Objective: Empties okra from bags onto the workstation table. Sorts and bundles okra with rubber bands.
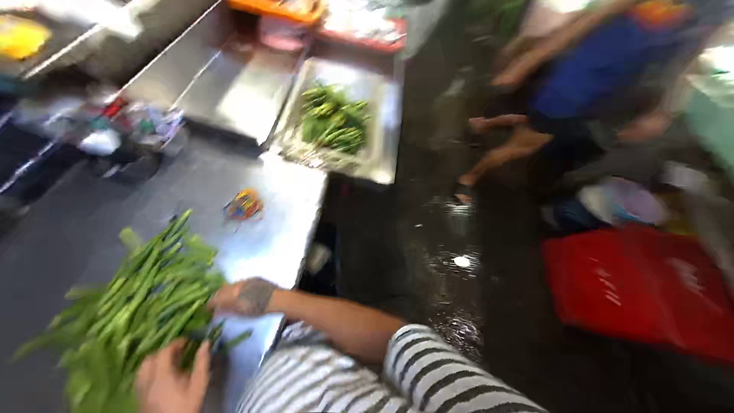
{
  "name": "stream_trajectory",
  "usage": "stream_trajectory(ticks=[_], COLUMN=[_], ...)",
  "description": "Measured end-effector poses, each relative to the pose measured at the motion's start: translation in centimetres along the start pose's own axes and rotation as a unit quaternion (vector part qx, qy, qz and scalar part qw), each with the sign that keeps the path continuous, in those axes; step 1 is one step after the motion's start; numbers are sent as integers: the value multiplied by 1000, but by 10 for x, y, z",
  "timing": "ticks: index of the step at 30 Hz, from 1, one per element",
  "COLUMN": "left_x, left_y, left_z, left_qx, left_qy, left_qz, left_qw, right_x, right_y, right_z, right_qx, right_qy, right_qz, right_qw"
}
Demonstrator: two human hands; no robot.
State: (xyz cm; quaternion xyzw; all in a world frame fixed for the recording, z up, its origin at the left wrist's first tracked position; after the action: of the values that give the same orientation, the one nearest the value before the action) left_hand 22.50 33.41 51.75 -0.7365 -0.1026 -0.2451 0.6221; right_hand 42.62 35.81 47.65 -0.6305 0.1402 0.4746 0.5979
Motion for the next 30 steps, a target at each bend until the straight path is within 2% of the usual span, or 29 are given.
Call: stream_trajectory(ticks=[3,6,8,14,17,19,21,23,24,26,28,30], left_x=[-8,-39,-54,-66,-59,-50,-39,-28,-23,-19,-14,-7], left_y=[-9,-4,3,15,9,3,1,4,7,12,15,15], left_z=[1,-3,-11,-29,-30,-23,-8,16,29,54,68,72], left_qx=[16,-44,-55,-5,74,126,125,87,60,8,-14,-19], left_qy=[-102,-206,-228,-242,-212,-154,-92,-42,-35,-50,-55,-44], left_qz=[6,12,-4,-39,-8,27,61,91,109,148,200,241], left_qw=[995,977,972,969,974,980,986,991,992,988,978,969], right_x=[39,70,76,70,71,70,66,55,46,21,-2,-15], right_y=[-1,-5,-11,-11,-12,-14,-15,-19,-19,-11,17,52], right_z=[-9,-19,-26,-14,-1,5,7,10,11,13,6,-7], right_qx=[77,158,195,103,65,32,21,39,54,57,-52,-184], right_qy=[37,109,138,146,143,156,186,209,188,58,-103,-185], right_qz=[134,208,228,197,137,20,-98,-153,-167,-162,-126,-126], right_qw=[987,959,944,964,978,987,977,965,966,983,985,957])
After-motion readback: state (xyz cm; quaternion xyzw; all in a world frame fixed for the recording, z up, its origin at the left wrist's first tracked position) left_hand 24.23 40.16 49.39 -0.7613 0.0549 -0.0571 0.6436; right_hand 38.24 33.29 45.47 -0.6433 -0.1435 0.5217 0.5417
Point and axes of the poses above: each hand's wrist, its own z-axis towards the middle knuckle, its own y-axis out of the palm, x = y × z, the point moved 4 cm from there along z, towards the middle knuckle, and after that the axes turned 8 degrees about -y, right-handed, at the moved point
